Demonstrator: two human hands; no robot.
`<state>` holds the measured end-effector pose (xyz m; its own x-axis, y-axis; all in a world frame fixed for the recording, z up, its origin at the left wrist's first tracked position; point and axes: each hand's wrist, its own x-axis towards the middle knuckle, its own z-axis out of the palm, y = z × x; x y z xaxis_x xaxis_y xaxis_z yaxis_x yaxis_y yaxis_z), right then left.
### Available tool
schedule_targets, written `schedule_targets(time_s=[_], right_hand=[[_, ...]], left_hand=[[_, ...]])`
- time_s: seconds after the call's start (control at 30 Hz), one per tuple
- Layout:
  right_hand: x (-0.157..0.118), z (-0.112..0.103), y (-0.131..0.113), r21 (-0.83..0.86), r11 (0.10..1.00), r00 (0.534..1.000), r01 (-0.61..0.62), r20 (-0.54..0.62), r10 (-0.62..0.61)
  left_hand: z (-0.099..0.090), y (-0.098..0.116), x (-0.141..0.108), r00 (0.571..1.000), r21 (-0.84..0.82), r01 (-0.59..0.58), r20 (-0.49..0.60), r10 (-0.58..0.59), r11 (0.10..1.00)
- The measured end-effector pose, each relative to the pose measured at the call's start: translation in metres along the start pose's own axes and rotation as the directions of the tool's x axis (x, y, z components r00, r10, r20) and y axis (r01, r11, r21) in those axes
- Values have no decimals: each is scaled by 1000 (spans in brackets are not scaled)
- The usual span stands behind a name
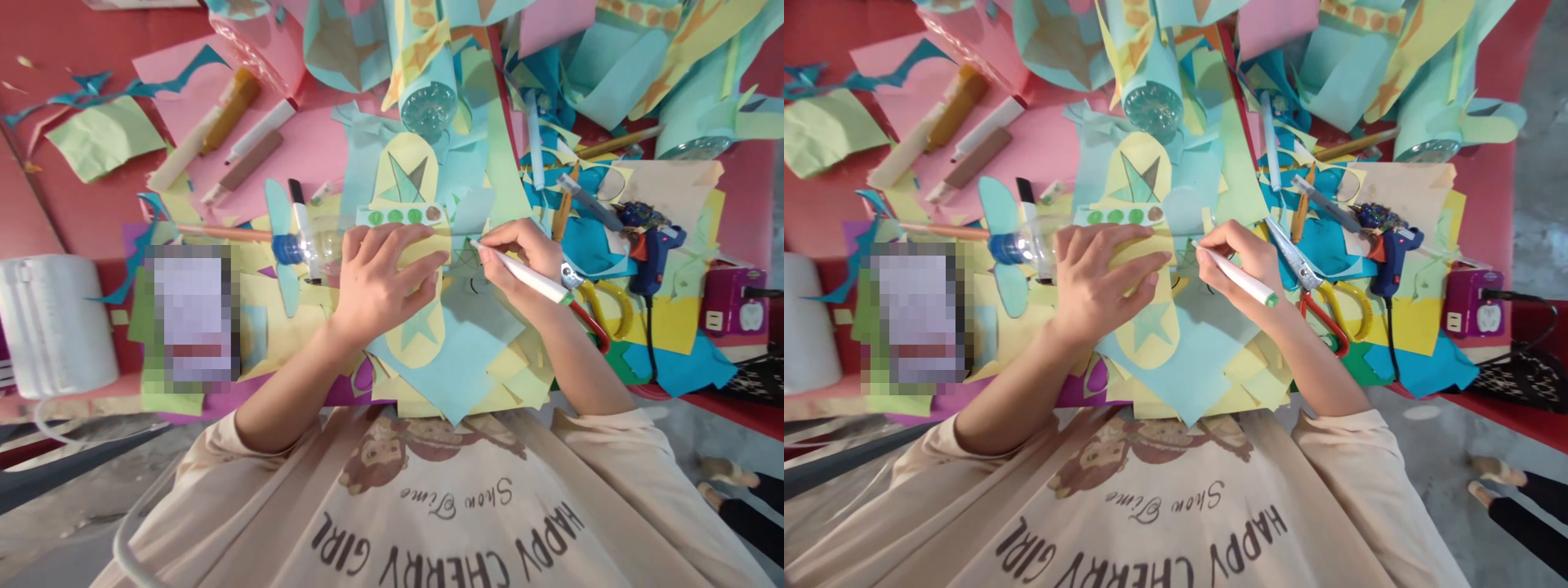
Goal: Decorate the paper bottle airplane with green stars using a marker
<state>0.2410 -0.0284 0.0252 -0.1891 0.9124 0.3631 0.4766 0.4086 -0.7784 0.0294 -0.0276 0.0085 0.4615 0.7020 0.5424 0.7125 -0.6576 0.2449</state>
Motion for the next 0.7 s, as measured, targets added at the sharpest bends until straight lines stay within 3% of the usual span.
schedule_targets(time_s=[0.17, 0.37, 0.57, 0.7], right_hand=[[1, -3, -2, -74, 996, 998, 55, 47, -52], [1, 0, 0, -31, 999, 999, 40, -16, -40], [2, -2, -1, -86, 994, 996, 73, 50, -69], [2, -1, -1, -103, 991, 996, 84, 11, -83]], left_hand=[[0, -1, 0, 999, -13, -15, -39, 14, 1000], [0, -2, 1, 1000, 59, -21, 1, 21, 998], [0, -1, 2, 999, 111, -27, -15, 29, 993], [1, -2, 2, 998, 104, -40, -43, 45, 994]])
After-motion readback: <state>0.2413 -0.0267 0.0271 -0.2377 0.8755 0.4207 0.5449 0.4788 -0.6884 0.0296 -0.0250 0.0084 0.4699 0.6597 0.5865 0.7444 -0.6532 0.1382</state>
